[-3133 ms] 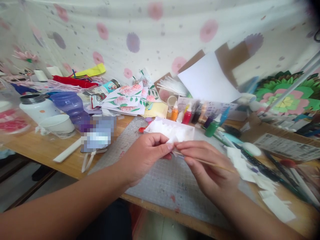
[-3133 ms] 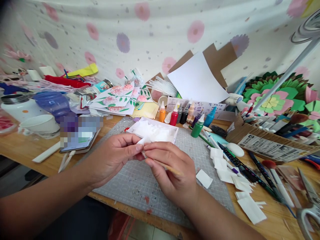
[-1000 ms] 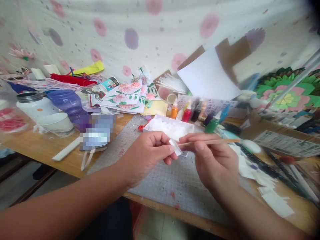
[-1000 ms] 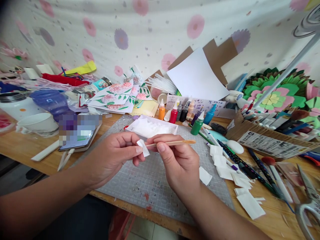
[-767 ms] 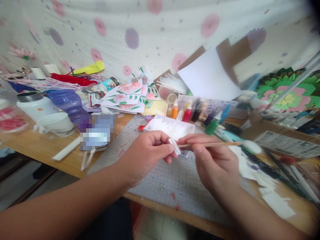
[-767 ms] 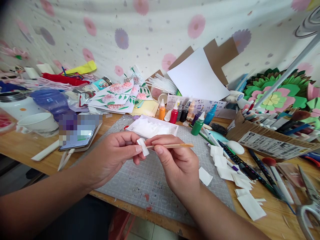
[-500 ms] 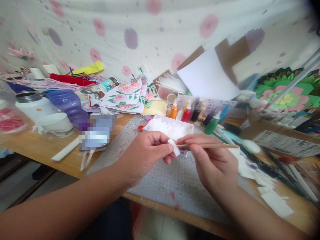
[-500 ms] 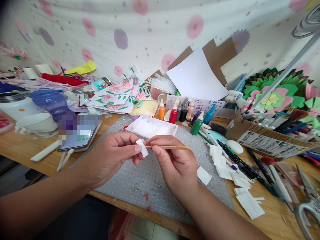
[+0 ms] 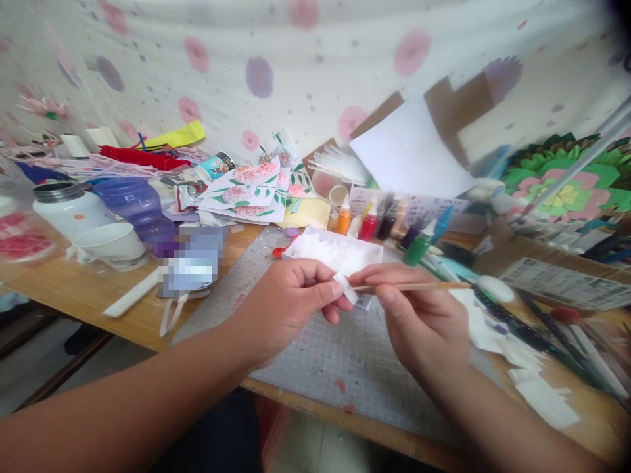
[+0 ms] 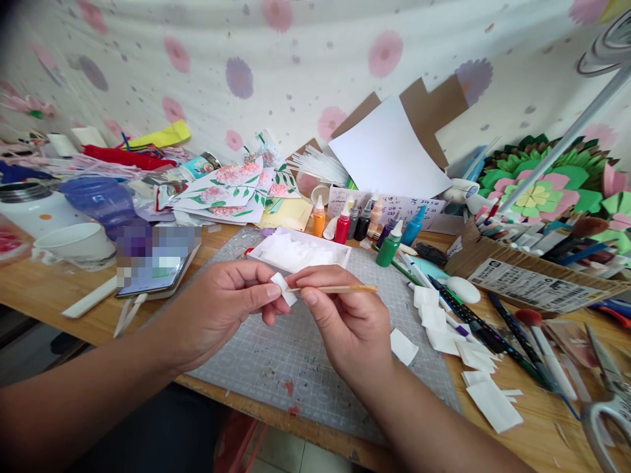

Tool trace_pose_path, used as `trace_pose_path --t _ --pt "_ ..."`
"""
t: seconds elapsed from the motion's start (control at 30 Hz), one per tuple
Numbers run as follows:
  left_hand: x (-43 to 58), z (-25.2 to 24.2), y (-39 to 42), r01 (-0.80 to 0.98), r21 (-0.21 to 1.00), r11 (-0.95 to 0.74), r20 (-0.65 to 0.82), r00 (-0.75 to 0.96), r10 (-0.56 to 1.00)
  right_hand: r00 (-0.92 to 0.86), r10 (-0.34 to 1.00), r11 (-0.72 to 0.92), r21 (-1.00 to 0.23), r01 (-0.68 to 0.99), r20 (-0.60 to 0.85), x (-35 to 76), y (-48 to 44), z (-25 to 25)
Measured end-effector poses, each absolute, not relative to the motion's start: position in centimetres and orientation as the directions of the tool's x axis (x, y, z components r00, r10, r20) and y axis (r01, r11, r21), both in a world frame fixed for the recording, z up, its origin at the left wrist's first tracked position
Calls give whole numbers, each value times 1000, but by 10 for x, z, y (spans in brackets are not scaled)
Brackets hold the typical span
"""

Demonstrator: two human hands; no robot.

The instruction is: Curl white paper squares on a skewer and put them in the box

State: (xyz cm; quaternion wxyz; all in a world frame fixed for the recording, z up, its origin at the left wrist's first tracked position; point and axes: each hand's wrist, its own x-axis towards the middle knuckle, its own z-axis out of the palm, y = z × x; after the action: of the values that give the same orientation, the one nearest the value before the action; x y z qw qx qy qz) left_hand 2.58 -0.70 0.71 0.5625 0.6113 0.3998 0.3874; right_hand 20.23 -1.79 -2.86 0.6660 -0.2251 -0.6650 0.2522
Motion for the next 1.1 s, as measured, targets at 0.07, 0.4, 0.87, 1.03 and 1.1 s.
trace_pose_path --t 0.07,0.4,0.87,1.03,1.1 --pt "25 7 -7 96 993 -61 20 383 924 6 640 768 -639 -47 769 202 -18 -29" --pt "26 11 -9 111 992 -59 12 382 924 26 701 709 -692 -136 713 201 -20 -31" --pt "31 16 -9 230 972 -49 -23 301 953 23 632 771 -632 79 774 202 -20 -26" --pt "29 7 -4 134 991 16 -54 287 956 169 671 672 -689 273 722 212 -2 -27" --pt "29 4 -3 66 996 62 -79 288 955 206 676 601 -691 402 708 219 8 -28"
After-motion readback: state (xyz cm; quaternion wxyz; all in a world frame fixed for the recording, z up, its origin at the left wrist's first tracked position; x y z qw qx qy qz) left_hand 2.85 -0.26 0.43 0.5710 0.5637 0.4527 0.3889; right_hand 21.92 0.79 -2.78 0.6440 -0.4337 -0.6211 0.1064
